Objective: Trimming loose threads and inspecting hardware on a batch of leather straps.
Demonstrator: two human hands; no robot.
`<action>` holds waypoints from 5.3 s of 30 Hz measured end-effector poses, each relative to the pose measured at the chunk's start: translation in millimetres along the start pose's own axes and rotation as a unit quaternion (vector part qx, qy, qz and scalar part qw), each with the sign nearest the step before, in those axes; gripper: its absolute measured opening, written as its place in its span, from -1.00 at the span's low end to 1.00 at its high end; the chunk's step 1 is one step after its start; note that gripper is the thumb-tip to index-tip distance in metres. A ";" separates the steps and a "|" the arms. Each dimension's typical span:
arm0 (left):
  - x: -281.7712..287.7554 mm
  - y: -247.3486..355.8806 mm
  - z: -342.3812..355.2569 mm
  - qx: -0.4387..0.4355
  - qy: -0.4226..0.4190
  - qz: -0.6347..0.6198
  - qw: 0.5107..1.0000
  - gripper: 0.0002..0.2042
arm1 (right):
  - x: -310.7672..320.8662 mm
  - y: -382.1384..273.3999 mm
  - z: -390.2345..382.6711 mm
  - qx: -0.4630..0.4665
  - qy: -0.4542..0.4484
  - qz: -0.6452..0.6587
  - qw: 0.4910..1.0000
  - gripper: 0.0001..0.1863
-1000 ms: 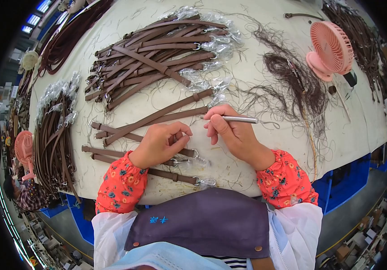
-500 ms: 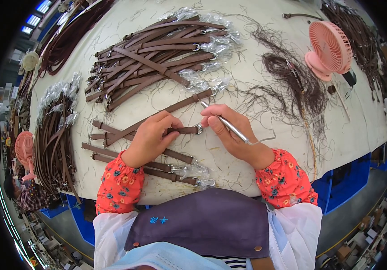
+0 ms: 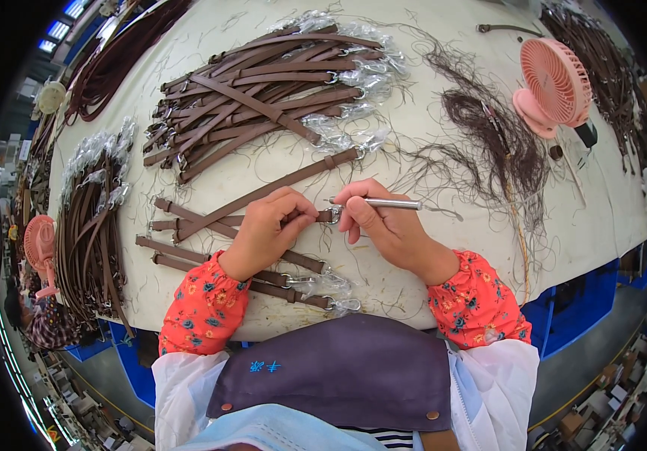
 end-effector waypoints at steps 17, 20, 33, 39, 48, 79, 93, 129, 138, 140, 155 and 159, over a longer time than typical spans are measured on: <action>8.7 -9.7 -4.3 0.116 -0.028 -0.072 0.990 -0.93 | -12.3 13.1 -1.5 -0.080 -0.042 0.014 0.996 -0.73; 7.2 -10.6 -4.8 0.118 -0.032 -0.068 0.990 -0.93 | -12.1 13.4 -1.8 -0.079 -0.040 0.020 0.996 -0.72; -1.0 5.6 -3.0 0.061 -0.096 -0.073 0.991 -0.86 | -10.5 16.5 -2.8 -0.077 -0.036 0.033 0.996 -0.72; -4.2 5.3 -5.0 0.038 -0.023 0.031 0.999 -0.84 | -13.2 10.5 -1.0 -0.062 -0.053 0.029 0.996 -0.71; -5.2 1.7 -5.4 0.033 -0.021 0.032 0.999 -0.87 | -13.3 8.9 0.1 -0.044 -0.053 0.003 0.998 -0.69; -6.1 15.1 -7.6 -0.091 -0.140 0.089 0.982 -0.89 | -10.9 13.9 -3.4 -0.073 -0.036 0.028 0.996 -0.71; 2.9 -5.6 -3.5 0.061 -0.050 -0.014 0.997 -0.87 | -12.0 14.0 -3.4 -0.075 -0.053 0.024 0.995 -0.72; -11.7 11.0 -4.4 0.004 -0.042 0.098 0.994 -0.75 | 6.8 7.2 0.7 -0.022 0.044 0.047 0.998 -0.66; -34.9 36.0 -14.5 -0.224 -0.047 0.313 0.922 -0.78 | 8.5 7.7 1.9 -0.050 0.048 0.067 0.995 -0.67; -31.2 34.4 -10.5 -0.205 -0.010 0.277 0.939 -0.76 | 9.1 7.9 2.2 -0.053 0.051 0.070 0.995 -0.66; -16.8 4.8 -1.0 -0.039 -0.011 0.056 0.998 -0.92 | 11.3 16.0 1.0 -0.084 0.061 0.091 0.990 -0.64; -7.4 3.7 0.8 0.019 -0.025 -0.017 0.999 -0.93 | 4.8 11.8 0.1 -0.058 0.018 0.042 0.997 -0.64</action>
Point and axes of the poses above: each hand's wrist, its own z-axis towards the middle knuckle, its own x-axis out of the back of the hand, y = z × x, the point moved 9 cm from there along z, towards the middle knuckle, and after that the axes turned 13 degrees about -z, right-handed, at the moved point
